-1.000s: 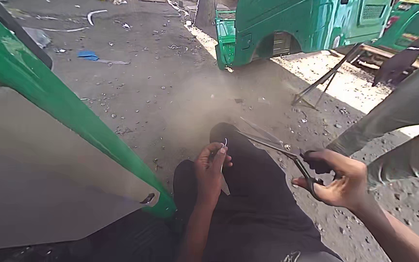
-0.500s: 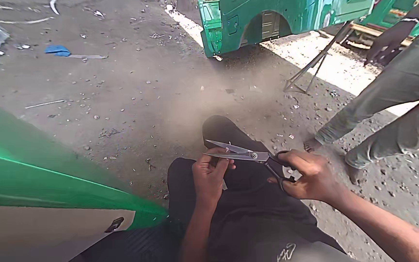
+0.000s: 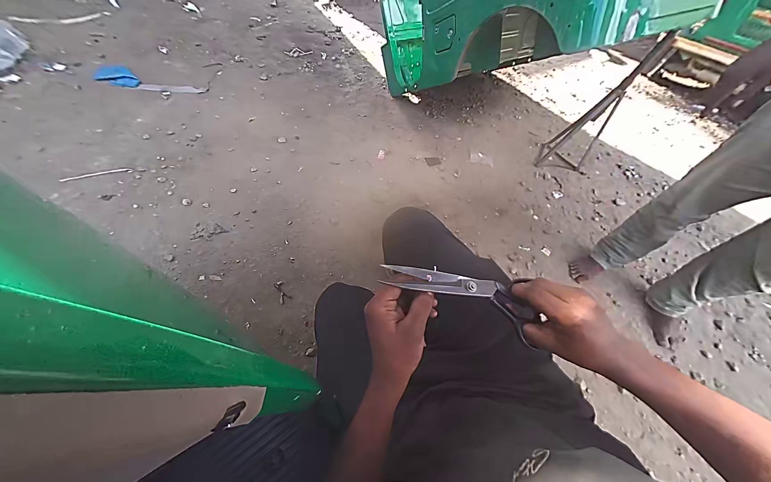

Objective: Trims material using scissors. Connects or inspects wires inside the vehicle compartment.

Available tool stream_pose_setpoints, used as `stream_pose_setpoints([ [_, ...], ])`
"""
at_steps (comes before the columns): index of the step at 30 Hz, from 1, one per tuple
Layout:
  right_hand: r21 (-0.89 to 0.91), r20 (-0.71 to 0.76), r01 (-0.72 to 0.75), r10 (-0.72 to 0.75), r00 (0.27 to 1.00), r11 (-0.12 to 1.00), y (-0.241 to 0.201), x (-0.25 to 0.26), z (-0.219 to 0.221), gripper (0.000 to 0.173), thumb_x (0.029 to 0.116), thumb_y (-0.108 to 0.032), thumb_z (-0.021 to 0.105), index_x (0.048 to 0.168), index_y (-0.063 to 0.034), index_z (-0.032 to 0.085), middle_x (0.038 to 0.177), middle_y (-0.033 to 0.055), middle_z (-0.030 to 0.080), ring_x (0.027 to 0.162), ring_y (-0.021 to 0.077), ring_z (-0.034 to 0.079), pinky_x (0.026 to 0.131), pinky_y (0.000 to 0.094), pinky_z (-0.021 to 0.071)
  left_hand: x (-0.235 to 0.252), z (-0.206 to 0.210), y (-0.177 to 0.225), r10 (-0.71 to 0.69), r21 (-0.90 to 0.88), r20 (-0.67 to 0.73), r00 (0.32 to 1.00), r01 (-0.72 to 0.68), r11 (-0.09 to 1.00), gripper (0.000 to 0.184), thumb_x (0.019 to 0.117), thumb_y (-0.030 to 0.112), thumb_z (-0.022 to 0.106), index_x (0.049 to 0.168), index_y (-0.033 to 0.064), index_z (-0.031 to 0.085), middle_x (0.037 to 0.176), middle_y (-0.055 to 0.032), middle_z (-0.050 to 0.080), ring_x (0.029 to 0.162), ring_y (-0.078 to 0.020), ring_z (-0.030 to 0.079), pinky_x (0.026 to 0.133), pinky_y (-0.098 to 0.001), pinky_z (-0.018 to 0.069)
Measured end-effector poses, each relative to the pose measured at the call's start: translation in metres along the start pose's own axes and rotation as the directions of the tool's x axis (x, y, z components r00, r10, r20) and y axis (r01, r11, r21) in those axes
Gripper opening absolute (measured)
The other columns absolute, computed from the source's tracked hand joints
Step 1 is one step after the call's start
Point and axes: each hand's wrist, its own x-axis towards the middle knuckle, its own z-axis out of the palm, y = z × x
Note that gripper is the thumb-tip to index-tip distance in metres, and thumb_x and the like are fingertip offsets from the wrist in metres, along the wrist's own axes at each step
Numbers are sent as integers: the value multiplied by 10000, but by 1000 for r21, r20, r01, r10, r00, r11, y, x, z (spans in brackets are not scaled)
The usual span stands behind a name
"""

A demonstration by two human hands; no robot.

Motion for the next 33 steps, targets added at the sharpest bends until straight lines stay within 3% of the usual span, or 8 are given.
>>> stream_pose_setpoints([
  [9,14,62,1,-1,998,1000,-5,10,5,215,884,-105,636,1079,-20,656,931,123,696,813,229,698,716,359,599,-1,-3,8,-18,83,-39,999,21,996,167,930,-29,615,1082,-83,657,856,-142,714,664,-239,711,592,-378,647],
  [16,22,24,-36,35,999,999,-6,13,10,200,865,-111,641,1047,-34,673,916,120,698,778,217,697,668,347,589,2,-2,18,-7,87,-24,1000,9,996,100,952,7,635,1013,-66,666,893,-158,707,669,-245,706,595,-381,646],
  [18,140,12,-151,151,988,979,-5,13,11,196,878,-166,684,1037,-53,708,918,75,721,798,153,698,707,323,595,3,0,20,-19,62,-6,1000,20,998,117,968,9,616,1039,-72,661,917,-162,705,683,-240,709,598,-374,647],
  [20,339,37,-317,324,945,886,-4,14,12,249,919,-297,750,1045,-85,722,893,-1,734,772,64,694,714,280,610,4,0,21,-39,-16,21,999,40,999,124,980,5,597,1048,-87,646,923,-173,696,686,-242,704,608,-372,646],
  [22,490,70,-396,418,906,777,-5,17,10,374,865,-416,820,1052,-114,704,850,-38,730,713,52,688,660,279,614,4,-3,19,-47,-114,49,998,52,992,129,989,0,595,1064,-98,635,946,-191,688,707,-247,705,634,-380,648],
  [25,587,81,-369,401,912,720,-9,14,5,514,778,-513,871,1044,-109,697,820,-30,713,673,66,665,608,272,589,6,-6,15,-67,-238,67,995,82,968,135,1000,5,601,1090,-90,636,990,-209,694,769,-260,720,706,-399,651],
  [29,750,150,-346,364,919,564,-24,15,9,462,798,-414,888,1047,-79,690,818,-3,700,672,89,659,613,263,585,5,-8,16,-211,-361,73,975,223,905,154,1014,30,583,1117,-67,643,1009,-218,707,838,-267,734,773,-417,643],
  [33,608,63,-263,285,956,749,-17,16,7,586,748,-581,869,1046,-112,682,855,-26,694,742,61,661,664,280,592,5,-10,15,-202,-332,19,979,197,922,177,1008,28,603,1145,-64,668,1015,-212,700,811,-246,723,737,-385,642],
])
